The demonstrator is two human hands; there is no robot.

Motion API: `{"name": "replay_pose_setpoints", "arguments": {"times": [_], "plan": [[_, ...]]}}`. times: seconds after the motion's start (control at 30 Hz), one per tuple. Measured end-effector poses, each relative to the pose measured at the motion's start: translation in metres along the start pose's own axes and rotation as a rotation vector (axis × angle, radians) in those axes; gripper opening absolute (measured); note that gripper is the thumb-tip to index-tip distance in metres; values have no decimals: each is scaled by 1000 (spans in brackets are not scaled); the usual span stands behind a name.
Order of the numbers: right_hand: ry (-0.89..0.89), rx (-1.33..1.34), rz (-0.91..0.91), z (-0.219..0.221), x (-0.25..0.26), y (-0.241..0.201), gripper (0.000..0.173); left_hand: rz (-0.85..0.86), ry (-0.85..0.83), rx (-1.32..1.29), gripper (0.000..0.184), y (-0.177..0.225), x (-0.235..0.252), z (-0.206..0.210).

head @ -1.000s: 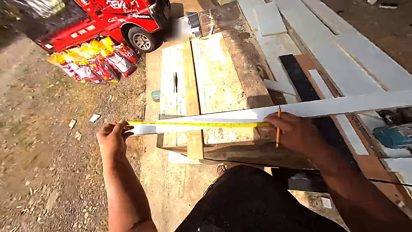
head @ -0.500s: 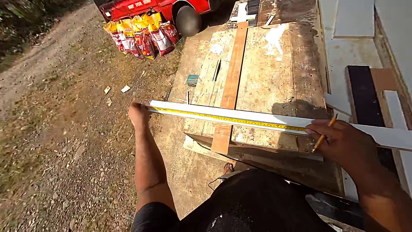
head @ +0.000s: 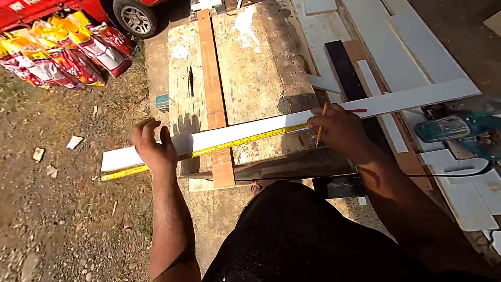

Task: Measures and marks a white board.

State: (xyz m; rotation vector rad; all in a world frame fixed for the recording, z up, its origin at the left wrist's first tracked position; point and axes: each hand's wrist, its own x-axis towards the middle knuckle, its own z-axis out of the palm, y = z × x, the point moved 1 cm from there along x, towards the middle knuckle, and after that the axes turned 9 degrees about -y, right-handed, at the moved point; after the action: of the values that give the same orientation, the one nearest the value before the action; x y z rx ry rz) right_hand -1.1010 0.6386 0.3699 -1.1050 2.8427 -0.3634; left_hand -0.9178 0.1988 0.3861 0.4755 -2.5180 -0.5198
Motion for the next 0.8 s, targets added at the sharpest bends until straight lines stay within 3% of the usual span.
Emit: {"name": "replay_pose_setpoints", "arguments": {"times": [0.07,0.13,0.33,0.5,0.67,0.8], "plan": [[4,5,9,2,-2,1,16,307,-260,-162,27,48,4,39],[15,35,12,0,-5,0,15,478,-485,-195,30,87,4,68],[-31,30,16,-5,-2,0,13,731,-654,-93,34,127,-6,96],[-159,18,21,-17,5,-5,19,625,-638,18,20,121,1,89],[-207,61,-20,-20,13,-16,19,535,-684,46,37,116,3,75],[-198,47,6,-20,18,-25,19,524,-660,54,34,115,0,77]]}}
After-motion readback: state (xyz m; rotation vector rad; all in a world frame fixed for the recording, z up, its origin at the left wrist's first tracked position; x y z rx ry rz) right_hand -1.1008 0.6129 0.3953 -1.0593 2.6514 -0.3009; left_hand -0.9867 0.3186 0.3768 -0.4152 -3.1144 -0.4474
